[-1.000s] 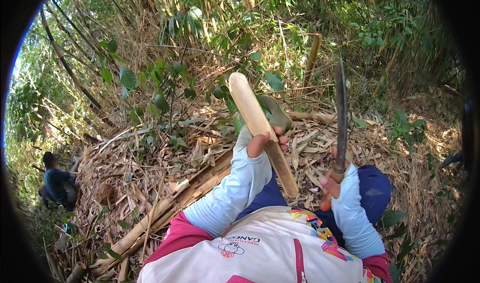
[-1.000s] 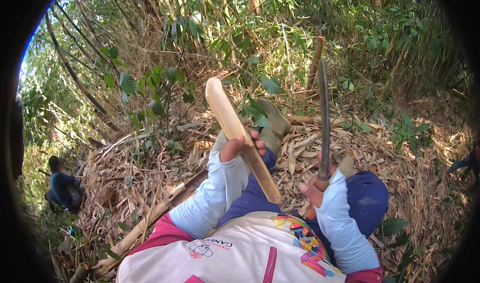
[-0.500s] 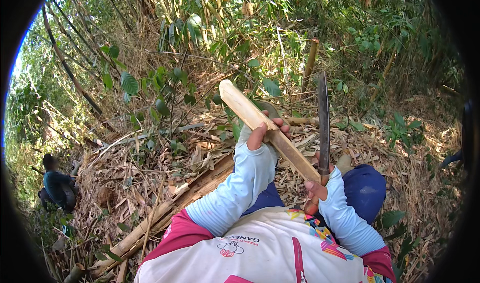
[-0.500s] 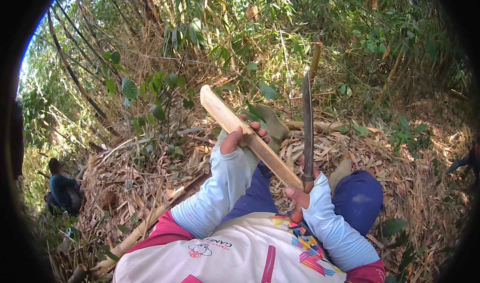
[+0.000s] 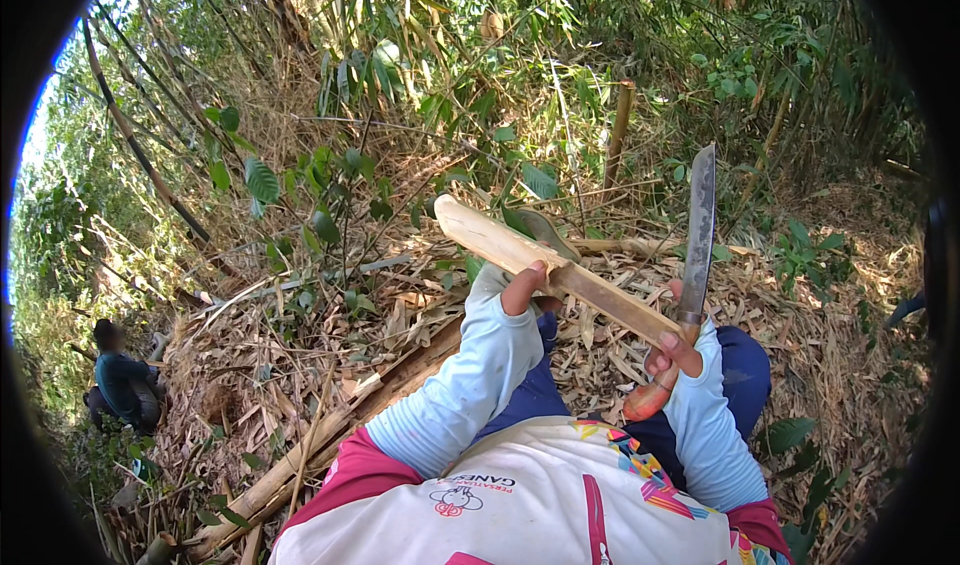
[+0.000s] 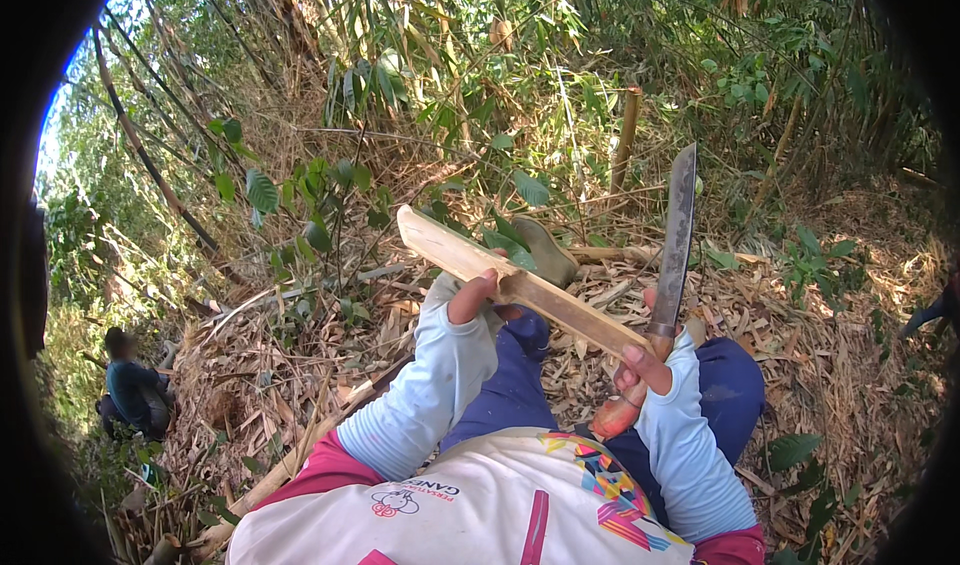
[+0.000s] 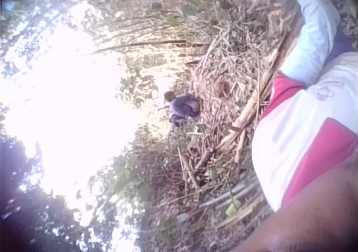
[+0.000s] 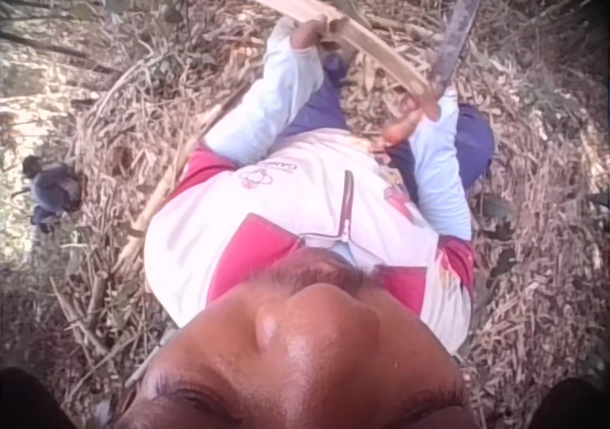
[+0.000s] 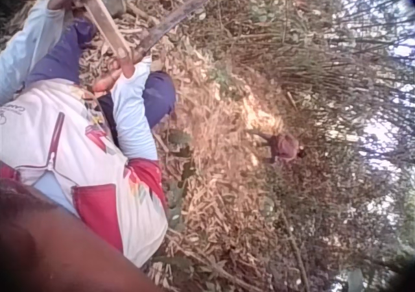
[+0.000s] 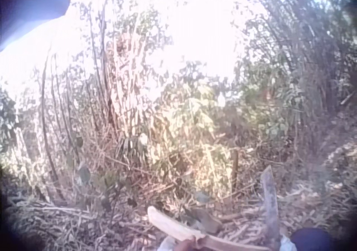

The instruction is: The person sits on the forest floor and uses a large machete to split a piece of bamboo. They hold the bamboo with one hand and strike it with the machete to create thin slats, occasionally adjusting the piece to continue splitting.

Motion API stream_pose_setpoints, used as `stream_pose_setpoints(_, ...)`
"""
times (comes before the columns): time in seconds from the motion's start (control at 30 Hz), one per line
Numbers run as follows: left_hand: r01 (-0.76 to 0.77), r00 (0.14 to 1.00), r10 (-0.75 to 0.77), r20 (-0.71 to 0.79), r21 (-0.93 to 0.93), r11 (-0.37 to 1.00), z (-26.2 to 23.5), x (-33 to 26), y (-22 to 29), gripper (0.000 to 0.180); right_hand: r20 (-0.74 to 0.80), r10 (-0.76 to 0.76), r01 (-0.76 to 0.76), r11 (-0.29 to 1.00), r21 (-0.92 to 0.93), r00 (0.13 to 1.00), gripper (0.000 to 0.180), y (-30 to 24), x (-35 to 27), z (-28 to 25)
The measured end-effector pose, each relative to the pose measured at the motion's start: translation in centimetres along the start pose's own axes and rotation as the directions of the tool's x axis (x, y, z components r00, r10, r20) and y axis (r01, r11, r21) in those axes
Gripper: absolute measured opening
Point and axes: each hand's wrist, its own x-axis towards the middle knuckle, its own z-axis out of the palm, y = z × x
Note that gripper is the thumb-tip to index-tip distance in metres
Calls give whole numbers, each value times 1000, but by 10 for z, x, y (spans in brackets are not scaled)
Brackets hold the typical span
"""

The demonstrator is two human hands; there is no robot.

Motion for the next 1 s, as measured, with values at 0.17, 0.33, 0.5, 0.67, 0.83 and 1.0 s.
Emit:
stream_pose_setpoints(0.17,-23,997,25,-71,24,999,0,3,8,38,8,-40,40,998,47,999,80,-7,2,-9)
stream_pose_setpoints(0.33,-105,988,94,-125,-77,992,-7,14,22,49,90,-33,19,987,157,995,75,-10,9,-35)
stream_pose_setpoints(0.5,-82,969,149,195,-315,946,6,12,2,57,79,38,-57,963,262,996,75,0,6,-29)
stream_pose_setpoints(0.67,-156,960,172,222,-87,984,33,0,-6,54,85,165,-171,983,66,983,79,12,-8,-2)
stream_pose_setpoints(0.83,-78,956,99,276,-86,993,15,19,13,62,131,44,-27,991,-129,990,82,19,-7,-17)
stream_pose_setpoints(1.0,-3,950,-33,310,114,993,-4,17,43,33,19,-86,85,877,-472,996,71,-27,-13,4)
